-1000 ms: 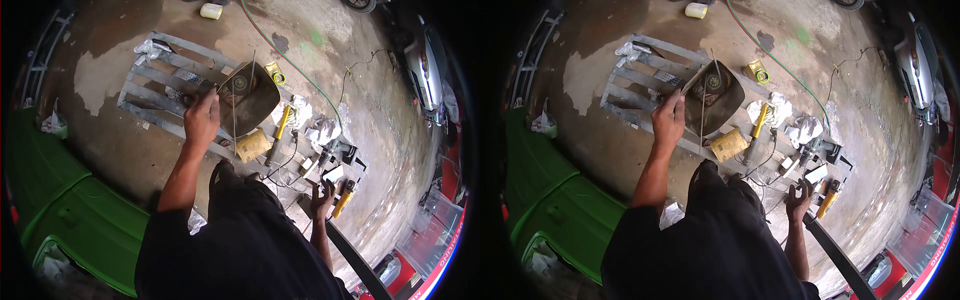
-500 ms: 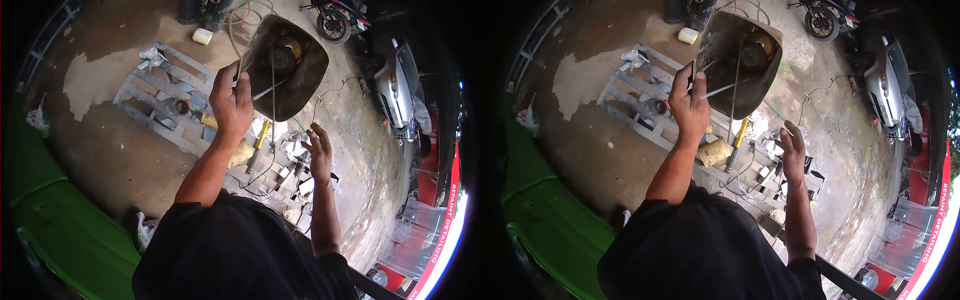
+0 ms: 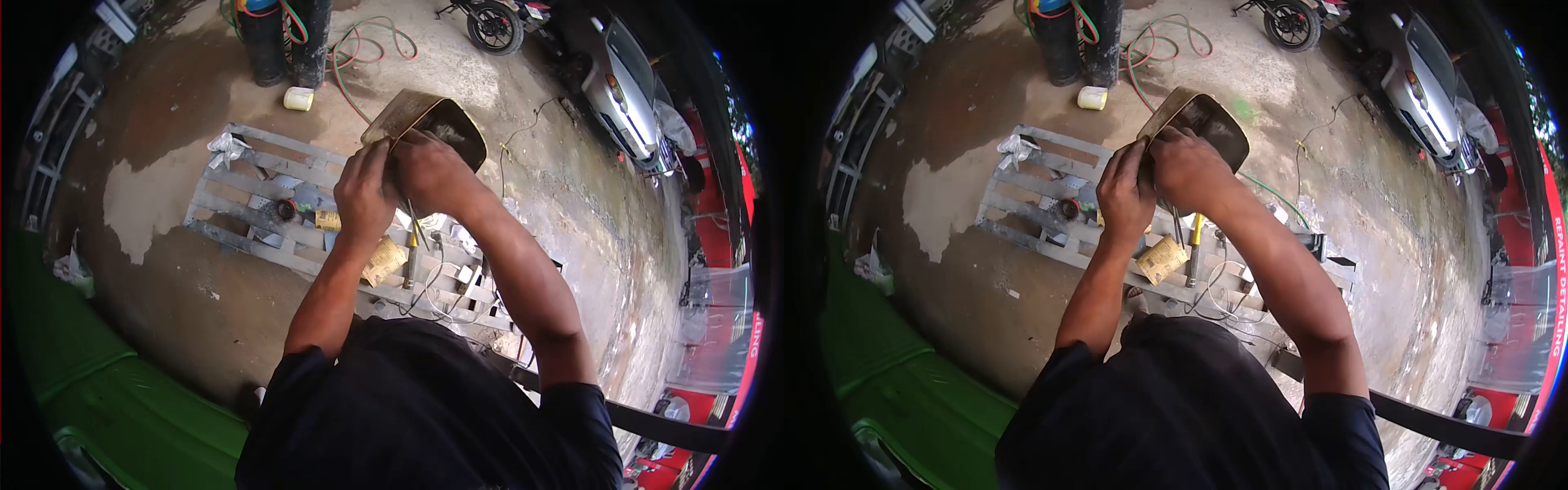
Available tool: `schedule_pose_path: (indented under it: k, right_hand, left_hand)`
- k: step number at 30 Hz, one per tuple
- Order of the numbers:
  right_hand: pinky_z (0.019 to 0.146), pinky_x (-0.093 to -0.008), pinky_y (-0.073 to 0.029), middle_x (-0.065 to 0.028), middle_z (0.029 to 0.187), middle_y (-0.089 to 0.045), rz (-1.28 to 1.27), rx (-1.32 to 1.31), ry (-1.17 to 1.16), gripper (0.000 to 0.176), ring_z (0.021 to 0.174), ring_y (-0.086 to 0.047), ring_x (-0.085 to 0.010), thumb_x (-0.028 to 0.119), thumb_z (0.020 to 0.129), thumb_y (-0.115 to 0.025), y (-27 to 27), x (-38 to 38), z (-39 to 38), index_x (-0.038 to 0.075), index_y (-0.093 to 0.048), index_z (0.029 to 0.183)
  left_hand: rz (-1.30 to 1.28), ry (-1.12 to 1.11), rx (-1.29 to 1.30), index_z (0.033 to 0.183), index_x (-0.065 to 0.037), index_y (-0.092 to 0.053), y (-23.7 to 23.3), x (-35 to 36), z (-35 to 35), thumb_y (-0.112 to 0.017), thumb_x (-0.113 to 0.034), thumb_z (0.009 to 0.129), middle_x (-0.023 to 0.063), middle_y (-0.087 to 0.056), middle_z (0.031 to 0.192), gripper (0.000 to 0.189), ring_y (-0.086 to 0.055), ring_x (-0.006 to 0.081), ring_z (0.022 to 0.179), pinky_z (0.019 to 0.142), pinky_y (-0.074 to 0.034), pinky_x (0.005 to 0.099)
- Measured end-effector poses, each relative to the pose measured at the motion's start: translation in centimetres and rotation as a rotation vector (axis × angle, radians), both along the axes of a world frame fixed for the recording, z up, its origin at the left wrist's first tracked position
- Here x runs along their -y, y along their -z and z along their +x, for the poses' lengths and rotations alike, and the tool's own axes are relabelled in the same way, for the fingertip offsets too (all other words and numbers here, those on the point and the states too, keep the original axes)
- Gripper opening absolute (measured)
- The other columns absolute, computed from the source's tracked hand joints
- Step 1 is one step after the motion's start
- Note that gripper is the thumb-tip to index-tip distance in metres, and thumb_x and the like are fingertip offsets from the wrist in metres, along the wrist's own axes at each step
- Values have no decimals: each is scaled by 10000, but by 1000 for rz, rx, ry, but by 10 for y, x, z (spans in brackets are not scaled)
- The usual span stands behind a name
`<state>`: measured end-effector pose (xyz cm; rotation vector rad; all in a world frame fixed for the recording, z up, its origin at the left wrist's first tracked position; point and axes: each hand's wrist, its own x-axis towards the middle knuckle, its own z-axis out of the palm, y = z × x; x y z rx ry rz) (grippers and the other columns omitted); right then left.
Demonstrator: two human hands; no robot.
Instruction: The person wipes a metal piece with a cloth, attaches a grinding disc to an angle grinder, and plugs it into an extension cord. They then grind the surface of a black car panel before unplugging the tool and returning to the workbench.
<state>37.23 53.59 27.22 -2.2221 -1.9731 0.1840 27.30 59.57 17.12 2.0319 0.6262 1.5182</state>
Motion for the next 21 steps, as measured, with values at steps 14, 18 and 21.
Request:
schedule_pose_path:
  k: [14, 18, 21]
  right_hand:
    - [915, -394, -492, -186, 1077, -670, -471, -115, -161, 276, 1036, -632, -322, 270, 843, -582, 164, -26, 42, 63, -682, 996]
    - [913, -395, -493, -183, 1075, -671, -492, -137, -177, 276, 1031, -633, -323, 275, 844, -584, 186, -33, 39, 67, -683, 996]
    - [911, -396, -493, -182, 1075, -671, -497, -132, -172, 276, 1028, -634, -324, 279, 844, -585, 200, -30, 38, 71, -684, 995]
  left_hand:
    - [71, 205, -312, 1063, -37, -679, 5, 39, -14, -633, -93, 820, 112, -682, 979, 254, -670, 272, 851, 698, -565, 374]
    - [76, 222, -276, 1062, -30, -678, 9, 40, -22, -632, -83, 817, 104, -681, 973, 255, -670, 266, 873, 707, -567, 371]
    - [77, 237, -297, 1074, -26, -673, 9, 42, -27, -630, -77, 815, 105, -673, 984, 267, -665, 267, 897, 721, -564, 368]
